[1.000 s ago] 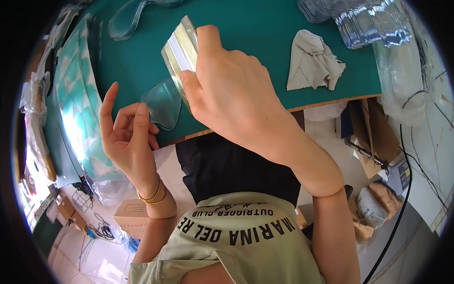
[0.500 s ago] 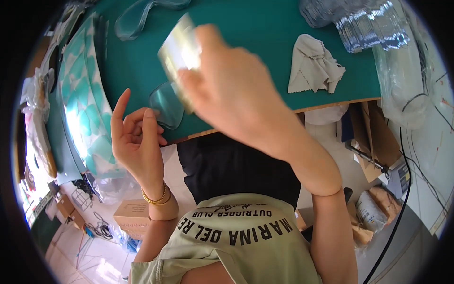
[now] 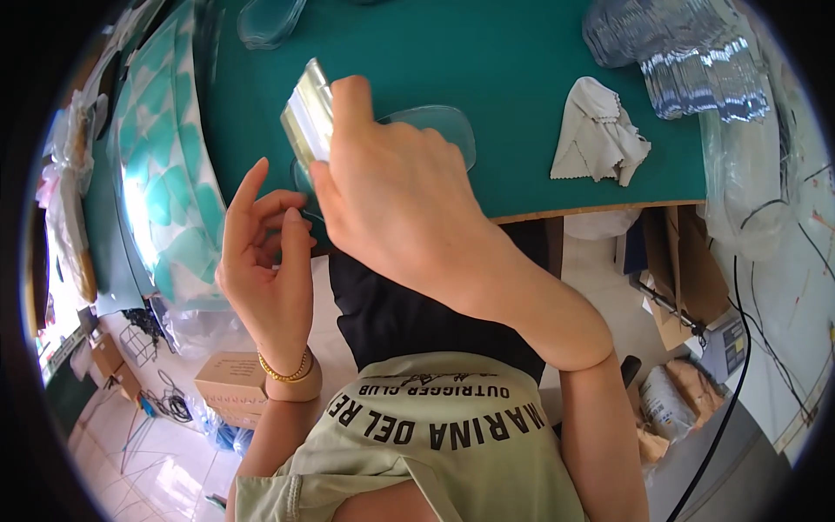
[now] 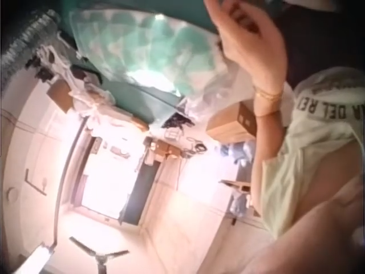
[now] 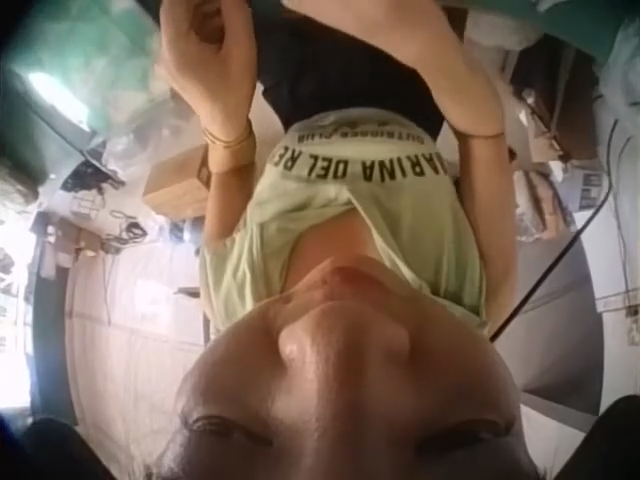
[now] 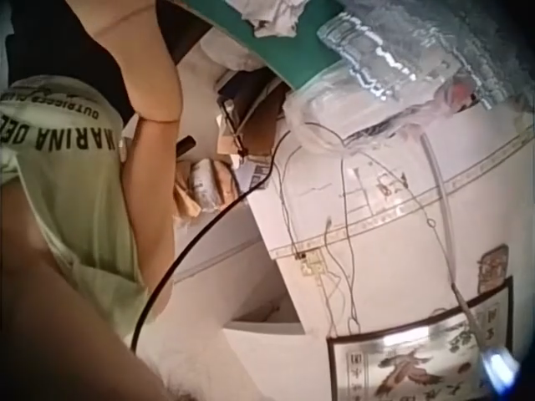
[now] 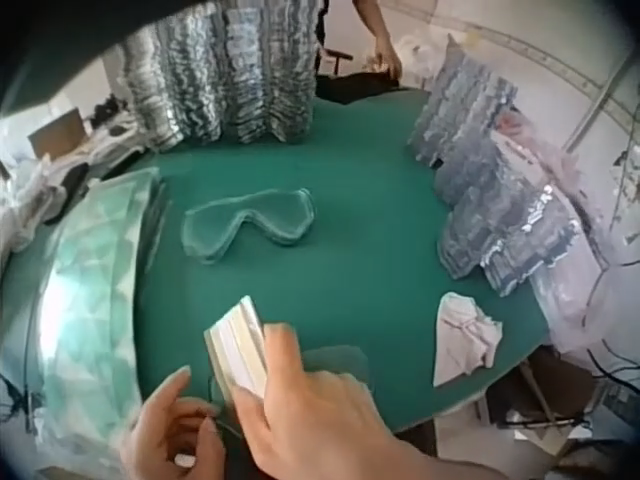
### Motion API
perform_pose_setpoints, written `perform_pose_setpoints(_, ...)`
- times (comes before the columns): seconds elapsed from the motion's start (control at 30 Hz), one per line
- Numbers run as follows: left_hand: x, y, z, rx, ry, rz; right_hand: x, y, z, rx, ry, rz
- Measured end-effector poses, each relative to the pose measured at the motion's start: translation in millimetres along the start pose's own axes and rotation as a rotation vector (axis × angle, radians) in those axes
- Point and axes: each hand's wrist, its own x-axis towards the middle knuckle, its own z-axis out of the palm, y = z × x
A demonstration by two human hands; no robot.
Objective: The recorder is inspecting, wiping, and organizing safety visors at a manual workstation.
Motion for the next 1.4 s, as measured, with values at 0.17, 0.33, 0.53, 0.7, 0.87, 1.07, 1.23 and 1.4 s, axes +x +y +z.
perform_pose_setpoints(0.17, -3, -3, -5, 0.025, 0.016, 0.033, 1, 15, -6, 0.006, 0.109, -0.131)
perform_pose_setpoints(0.33, -6, -10, -3, -0.031, 0.031, 0.033, 1, 14, -6, -0.023, 0.083, -0.025)
perform_pose_setpoints(0.53, -1, -11, -5, -0.036, 0.010, 0.030, 1, 4, -8, -0.046, 0.036, 0.017)
perform_pose_setpoints(0.7, 5, -8, -7, -0.056, -0.001, 0.007, 14, 26, -18, -0.045, 0.144, -0.087)
perform_pose_setpoints(0.87, 7, -7, -8, -0.010, -0.016, 0.045, 22, 24, -35, 0.028, 0.196, -0.115)
perform_pose_setpoints(1.07, 9, -3, -13, 0.135, -0.070, 0.124, 19, 36, -57, 0.052, 0.353, -0.042)
perform_pose_setpoints(1.23, 14, -2, -9, 0.121, -0.093, 0.119, 20, 73, -69, 0.010, 0.485, -0.023)
perform_pose_setpoints(1.4, 15, 6, -8, 0.117, -0.063, -0.005, 13, 66, -66, -0.428, 0.635, -0.161)
